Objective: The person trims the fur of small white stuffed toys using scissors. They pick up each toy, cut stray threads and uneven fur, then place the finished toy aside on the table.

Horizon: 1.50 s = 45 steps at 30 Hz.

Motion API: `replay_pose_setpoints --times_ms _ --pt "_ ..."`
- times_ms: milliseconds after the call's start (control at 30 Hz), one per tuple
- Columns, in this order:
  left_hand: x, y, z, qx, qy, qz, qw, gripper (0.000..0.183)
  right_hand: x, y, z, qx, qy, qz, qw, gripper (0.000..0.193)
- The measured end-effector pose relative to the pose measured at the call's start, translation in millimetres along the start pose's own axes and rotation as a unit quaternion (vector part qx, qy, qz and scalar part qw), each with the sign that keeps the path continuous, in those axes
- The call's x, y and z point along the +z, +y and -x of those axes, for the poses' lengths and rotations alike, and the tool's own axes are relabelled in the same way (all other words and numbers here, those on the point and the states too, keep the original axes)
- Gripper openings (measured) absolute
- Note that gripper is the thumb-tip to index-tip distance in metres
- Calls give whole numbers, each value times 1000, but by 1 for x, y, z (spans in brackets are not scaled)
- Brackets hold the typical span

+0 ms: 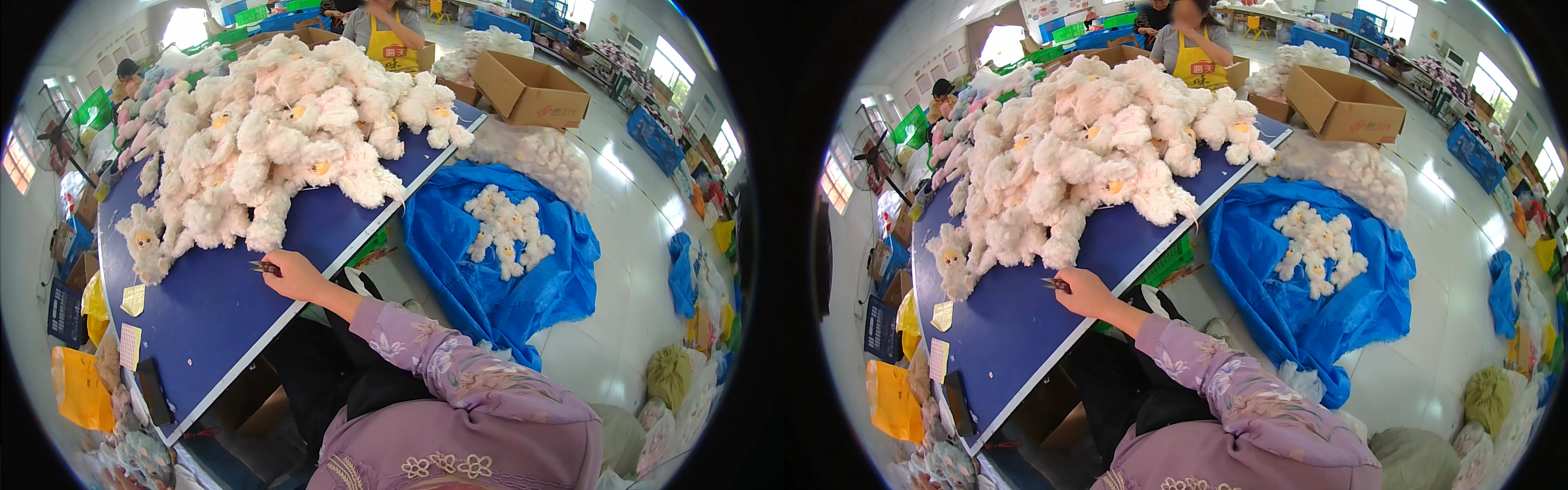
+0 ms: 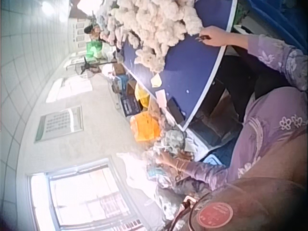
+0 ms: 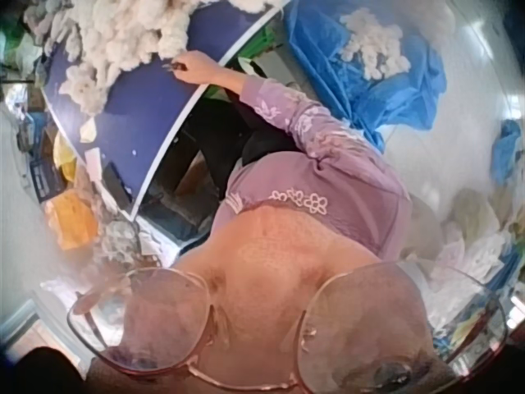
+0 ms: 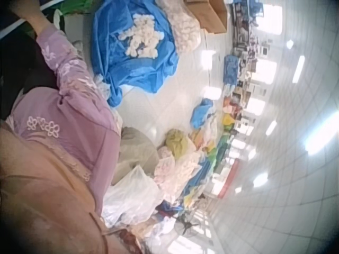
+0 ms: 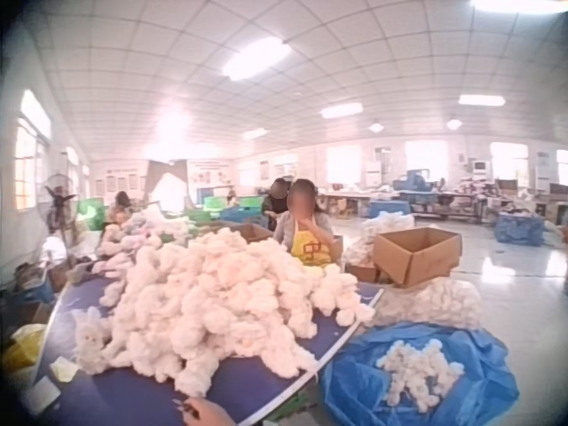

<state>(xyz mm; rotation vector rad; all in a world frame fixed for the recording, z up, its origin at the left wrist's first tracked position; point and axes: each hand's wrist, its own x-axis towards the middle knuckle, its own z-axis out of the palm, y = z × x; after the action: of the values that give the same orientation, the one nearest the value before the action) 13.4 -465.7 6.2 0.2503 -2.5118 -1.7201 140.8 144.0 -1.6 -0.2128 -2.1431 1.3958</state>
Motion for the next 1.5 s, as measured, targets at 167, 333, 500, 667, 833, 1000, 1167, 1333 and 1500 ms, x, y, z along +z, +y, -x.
replay_pose_setpoints --times_ms 167,333,500,667,833,1000,1167,1333,1500 --pt "-152 -8 32 3 61 23 998 55 37 3 0 -58 11 56 997 17" --pt "48 80 69 138 -29 -172 975 37 -5 -13 12 101 45 39 993 14" --pt "168 75 94 239 -22 -34 970 27 -2 26 10 -2 -33 20 999 13" --pt "235 85 117 194 -116 26 974 26 4 17 1 8 -48 44 998 16" --pt "251 92 117 188 -158 41 969 25 6 15 0 -4 -42 68 997 17" --pt "228 86 124 241 -169 90 951 24 4 19 0 -14 -57 77 995 17" --pt "76 77 109 148 91 340 924 25 -5 25 5 8 -55 74 996 15" --pt "90 123 119 238 26 289 927 28 -2 1 16 -13 20 89 996 14" --pt "217 125 121 195 -263 109 939 24 22 13 6 -21 24 12 999 17"
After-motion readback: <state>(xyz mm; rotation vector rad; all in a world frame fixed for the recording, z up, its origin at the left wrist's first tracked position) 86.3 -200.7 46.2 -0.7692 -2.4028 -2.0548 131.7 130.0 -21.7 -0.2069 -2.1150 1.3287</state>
